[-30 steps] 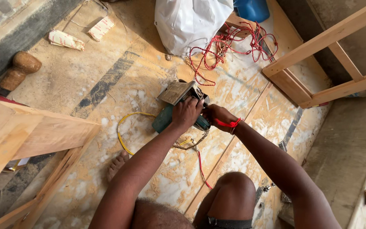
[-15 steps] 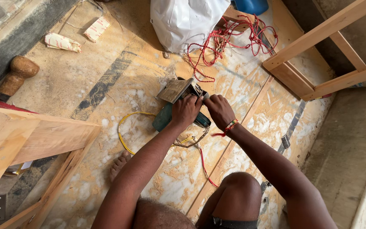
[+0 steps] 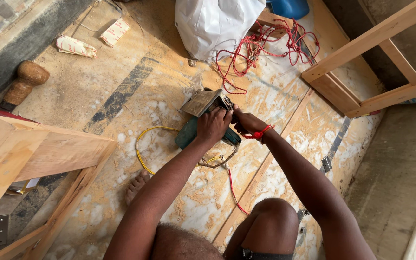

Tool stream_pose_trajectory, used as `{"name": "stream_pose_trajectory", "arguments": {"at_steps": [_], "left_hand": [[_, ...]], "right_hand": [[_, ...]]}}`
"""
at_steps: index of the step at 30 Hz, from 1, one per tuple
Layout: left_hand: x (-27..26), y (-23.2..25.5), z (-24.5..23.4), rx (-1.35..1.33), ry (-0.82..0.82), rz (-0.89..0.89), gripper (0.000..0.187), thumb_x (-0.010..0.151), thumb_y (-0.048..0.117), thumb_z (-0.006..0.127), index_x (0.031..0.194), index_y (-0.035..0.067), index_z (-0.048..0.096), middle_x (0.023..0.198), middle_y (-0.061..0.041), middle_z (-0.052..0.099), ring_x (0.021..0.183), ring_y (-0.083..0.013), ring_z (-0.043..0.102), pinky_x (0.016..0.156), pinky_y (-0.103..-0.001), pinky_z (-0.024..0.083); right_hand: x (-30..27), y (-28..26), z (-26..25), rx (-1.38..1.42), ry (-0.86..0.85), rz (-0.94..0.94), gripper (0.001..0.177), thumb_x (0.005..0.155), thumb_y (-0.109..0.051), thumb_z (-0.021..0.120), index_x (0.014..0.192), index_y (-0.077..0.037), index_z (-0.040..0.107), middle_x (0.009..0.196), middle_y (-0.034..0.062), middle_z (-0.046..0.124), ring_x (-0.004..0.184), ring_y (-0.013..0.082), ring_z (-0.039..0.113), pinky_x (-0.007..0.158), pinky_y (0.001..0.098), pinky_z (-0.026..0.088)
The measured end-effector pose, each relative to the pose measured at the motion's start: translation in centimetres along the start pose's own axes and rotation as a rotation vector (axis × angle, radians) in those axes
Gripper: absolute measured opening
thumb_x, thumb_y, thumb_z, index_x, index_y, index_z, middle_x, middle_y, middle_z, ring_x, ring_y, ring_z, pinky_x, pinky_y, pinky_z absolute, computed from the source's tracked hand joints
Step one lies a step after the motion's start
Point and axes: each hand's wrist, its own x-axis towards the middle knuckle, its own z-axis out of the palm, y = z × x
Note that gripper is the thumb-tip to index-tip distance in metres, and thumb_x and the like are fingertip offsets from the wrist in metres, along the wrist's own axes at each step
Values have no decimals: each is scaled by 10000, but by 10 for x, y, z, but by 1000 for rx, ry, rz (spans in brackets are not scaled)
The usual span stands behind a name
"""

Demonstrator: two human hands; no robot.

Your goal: The person uses a circular saw to cut wood pieces and a wooden frame on a tiled floor. The person guides the saw through the wood, adjusting their position and the placement of the wood between cuts.

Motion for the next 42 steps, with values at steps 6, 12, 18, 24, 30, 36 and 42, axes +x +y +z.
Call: {"name": "stream_pose_trajectory", "arguments": {"at_steps": [6, 12, 18, 24, 30, 36, 42], "left_hand": [[4, 2, -4, 23, 6, 7, 437, 1070, 418, 506, 834, 96, 682, 864, -101, 728, 662, -320, 691, 591, -465, 544], [3, 1, -1, 10, -2, 11, 441, 1067, 425, 488, 868, 83, 683, 903, -112, 731, 666, -321, 701, 577, -461, 548], [4, 0, 0, 24, -45, -9, 456, 1069, 437, 472, 877, 82, 686, 892, -120, 730, 666, -317, 704, 585, -466, 547], [5, 1, -2, 36, -51, -13, 457, 1072, 433, 478, 871, 81, 690, 899, -117, 735, 668, -320, 707, 591, -465, 552], [5, 2, -2, 22, -19, 8, 443, 1065, 416, 493, 868, 73, 692, 886, -122, 736, 653, -316, 708, 566, -459, 554], [2, 3, -3, 16, -12, 11, 439, 1071, 404, 504, 843, 78, 688, 857, -118, 734, 642, -313, 703, 561, -457, 543], [3, 3, -4, 5, 9, 20, 434, 1069, 403, 508, 847, 74, 682, 863, -119, 736, 642, -315, 703, 553, -453, 544]], "right_hand": [[3, -12, -4, -88, -3, -1, 928, 981, -768, 212, 972, 27, 690, 778, 86, 614, 649, 177, 557, 614, 347, 511], [2, -14, 1, -162, 11, -6, 887, 1007, -705, 161, 1006, 4, 694, 794, 97, 635, 675, 200, 570, 659, 366, 518], [-1, -19, 2, -159, 9, 5, 883, 1038, -682, 150, 996, 19, 685, 821, 110, 624, 700, 210, 560, 685, 384, 509], [-1, -21, 2, -174, 38, 22, 876, 1036, -682, 161, 970, 19, 683, 816, 102, 629, 709, 206, 570, 698, 379, 512], [-2, -18, 2, -217, 45, -4, 888, 1051, -668, 133, 962, 26, 680, 782, 114, 610, 692, 223, 576, 693, 400, 517], [-3, -18, 4, -274, 59, -14, 914, 1032, -668, 102, 1013, 10, 715, 792, 124, 649, 719, 237, 622, 726, 402, 539], [-1, -18, 5, -288, 66, -1, 939, 1028, -674, 84, 1048, 15, 722, 815, 142, 654, 745, 245, 630, 744, 419, 543]]}}
